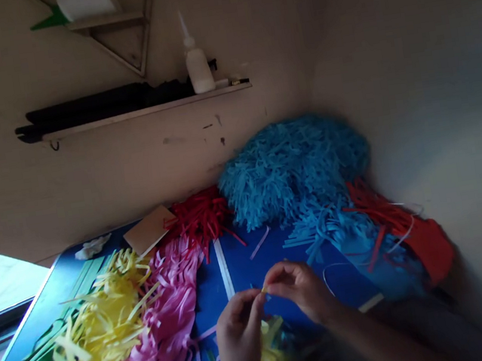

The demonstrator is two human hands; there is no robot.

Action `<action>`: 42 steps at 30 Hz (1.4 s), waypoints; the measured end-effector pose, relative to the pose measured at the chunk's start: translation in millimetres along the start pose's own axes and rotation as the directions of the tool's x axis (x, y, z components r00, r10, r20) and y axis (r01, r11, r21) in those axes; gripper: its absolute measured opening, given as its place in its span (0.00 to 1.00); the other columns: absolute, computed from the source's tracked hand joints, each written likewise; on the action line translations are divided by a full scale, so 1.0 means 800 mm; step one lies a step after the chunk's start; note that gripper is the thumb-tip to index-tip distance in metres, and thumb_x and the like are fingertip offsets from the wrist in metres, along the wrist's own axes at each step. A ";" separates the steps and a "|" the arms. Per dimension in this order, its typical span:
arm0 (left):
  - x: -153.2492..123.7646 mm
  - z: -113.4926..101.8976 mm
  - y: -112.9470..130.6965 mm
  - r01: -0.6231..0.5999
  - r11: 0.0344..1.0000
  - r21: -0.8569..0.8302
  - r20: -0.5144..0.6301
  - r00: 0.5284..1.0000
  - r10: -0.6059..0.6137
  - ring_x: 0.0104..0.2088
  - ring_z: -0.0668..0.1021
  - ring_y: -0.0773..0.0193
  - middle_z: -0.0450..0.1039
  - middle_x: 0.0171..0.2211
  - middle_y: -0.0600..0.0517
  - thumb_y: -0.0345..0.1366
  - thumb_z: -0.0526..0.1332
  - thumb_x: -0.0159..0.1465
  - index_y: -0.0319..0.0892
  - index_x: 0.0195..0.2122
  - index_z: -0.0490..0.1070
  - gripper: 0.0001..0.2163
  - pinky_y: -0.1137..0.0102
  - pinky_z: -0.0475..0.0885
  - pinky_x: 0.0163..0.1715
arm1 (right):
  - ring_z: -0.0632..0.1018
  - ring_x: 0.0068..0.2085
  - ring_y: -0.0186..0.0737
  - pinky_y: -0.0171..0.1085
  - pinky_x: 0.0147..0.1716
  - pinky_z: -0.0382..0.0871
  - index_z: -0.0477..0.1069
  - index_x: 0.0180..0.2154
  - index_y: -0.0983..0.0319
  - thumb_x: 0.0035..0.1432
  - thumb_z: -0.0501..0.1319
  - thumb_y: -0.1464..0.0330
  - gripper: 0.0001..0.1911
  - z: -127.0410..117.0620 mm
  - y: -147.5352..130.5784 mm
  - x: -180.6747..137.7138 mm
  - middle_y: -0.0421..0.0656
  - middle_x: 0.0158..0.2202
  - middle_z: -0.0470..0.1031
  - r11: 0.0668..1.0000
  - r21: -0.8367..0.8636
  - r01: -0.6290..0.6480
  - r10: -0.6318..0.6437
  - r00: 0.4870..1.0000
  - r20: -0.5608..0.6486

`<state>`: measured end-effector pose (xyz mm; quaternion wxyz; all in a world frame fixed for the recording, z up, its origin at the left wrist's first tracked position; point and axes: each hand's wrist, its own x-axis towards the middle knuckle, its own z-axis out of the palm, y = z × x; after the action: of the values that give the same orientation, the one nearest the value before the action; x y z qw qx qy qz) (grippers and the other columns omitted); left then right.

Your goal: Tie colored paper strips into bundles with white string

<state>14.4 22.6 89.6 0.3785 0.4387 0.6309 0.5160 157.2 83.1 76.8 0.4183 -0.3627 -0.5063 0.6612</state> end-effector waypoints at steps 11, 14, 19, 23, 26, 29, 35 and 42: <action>-0.007 -0.008 -0.002 -0.312 0.905 0.289 0.084 0.950 0.301 0.23 0.77 0.66 0.77 0.24 0.52 0.41 0.62 0.62 0.44 0.29 0.77 0.09 0.75 0.72 0.24 | 0.76 0.35 0.38 0.37 0.40 0.70 0.75 0.32 0.61 0.49 0.70 0.61 0.12 -0.002 0.005 -0.006 0.41 0.31 0.77 0.997 -0.055 0.049 -0.048 0.998 0.028; -0.010 -0.005 -0.009 -0.207 0.953 0.220 -0.031 0.975 0.219 0.23 0.78 0.65 0.77 0.24 0.53 0.42 0.64 0.59 0.43 0.32 0.74 0.08 0.74 0.73 0.24 | 0.76 0.37 0.39 0.37 0.42 0.70 0.76 0.33 0.60 0.52 0.68 0.63 0.09 0.001 0.011 -0.008 0.42 0.32 0.78 0.985 -0.095 0.143 -0.144 0.990 -0.002; -0.014 -0.005 -0.012 -0.145 0.985 0.096 -0.043 0.988 0.150 0.24 0.80 0.64 0.77 0.25 0.53 0.43 0.67 0.56 0.43 0.31 0.71 0.10 0.74 0.75 0.25 | 0.76 0.37 0.38 0.37 0.42 0.70 0.75 0.39 0.60 0.52 0.68 0.62 0.13 0.002 0.016 -0.009 0.41 0.33 0.77 0.992 -0.013 0.124 -0.124 0.992 0.030; -0.015 -0.009 -0.012 -0.122 0.992 0.028 -0.003 0.993 0.122 0.27 0.81 0.63 0.79 0.27 0.52 0.42 0.67 0.57 0.44 0.34 0.71 0.10 0.73 0.77 0.27 | 0.75 0.35 0.38 0.36 0.39 0.69 0.76 0.37 0.60 0.51 0.69 0.62 0.12 -0.001 0.010 -0.009 0.41 0.31 0.77 0.983 -0.129 0.127 -0.128 0.992 0.006; -0.014 -0.013 -0.013 -0.181 0.979 0.099 -0.018 0.983 0.183 0.25 0.81 0.63 0.79 0.26 0.53 0.41 0.66 0.58 0.44 0.34 0.73 0.08 0.75 0.76 0.25 | 0.75 0.32 0.38 0.36 0.36 0.67 0.78 0.31 0.60 0.52 0.69 0.61 0.09 -0.002 0.004 -0.010 0.41 0.29 0.79 0.954 -0.275 0.122 -0.116 0.992 0.040; -0.012 -0.018 -0.006 -0.340 0.918 0.204 0.084 0.940 0.330 0.29 0.82 0.62 0.80 0.30 0.50 0.39 0.65 0.59 0.44 0.37 0.75 0.07 0.73 0.78 0.29 | 0.77 0.34 0.39 0.36 0.36 0.68 0.79 0.29 0.59 0.55 0.68 0.59 0.10 -0.001 0.000 -0.012 0.42 0.31 0.79 0.942 -0.272 0.195 -0.182 0.980 0.076; -0.009 -0.033 0.012 -0.456 0.835 0.308 0.185 0.890 0.417 0.23 0.78 0.68 0.76 0.24 0.54 0.37 0.63 0.62 0.44 0.29 0.75 0.06 0.77 0.73 0.22 | 0.78 0.34 0.39 0.35 0.37 0.70 0.79 0.30 0.59 0.56 0.68 0.60 0.09 -0.001 0.000 -0.014 0.42 0.30 0.79 0.949 -0.189 0.254 -0.237 0.966 0.106; -0.015 -0.038 0.003 -0.648 0.618 0.445 0.116 0.726 0.678 0.35 0.82 0.65 0.80 0.34 0.53 0.31 0.63 0.62 0.46 0.38 0.74 0.05 0.69 0.76 0.44 | 0.79 0.34 0.39 0.35 0.38 0.72 0.80 0.31 0.59 0.58 0.67 0.61 0.09 0.009 -0.013 -0.023 0.43 0.31 0.79 0.888 -0.316 0.335 -0.324 0.942 0.088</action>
<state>-9.6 2.2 97.7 0.0270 0.6996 0.5383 0.4691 160.3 64.8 89.8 0.4502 -0.3249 -0.6696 0.4933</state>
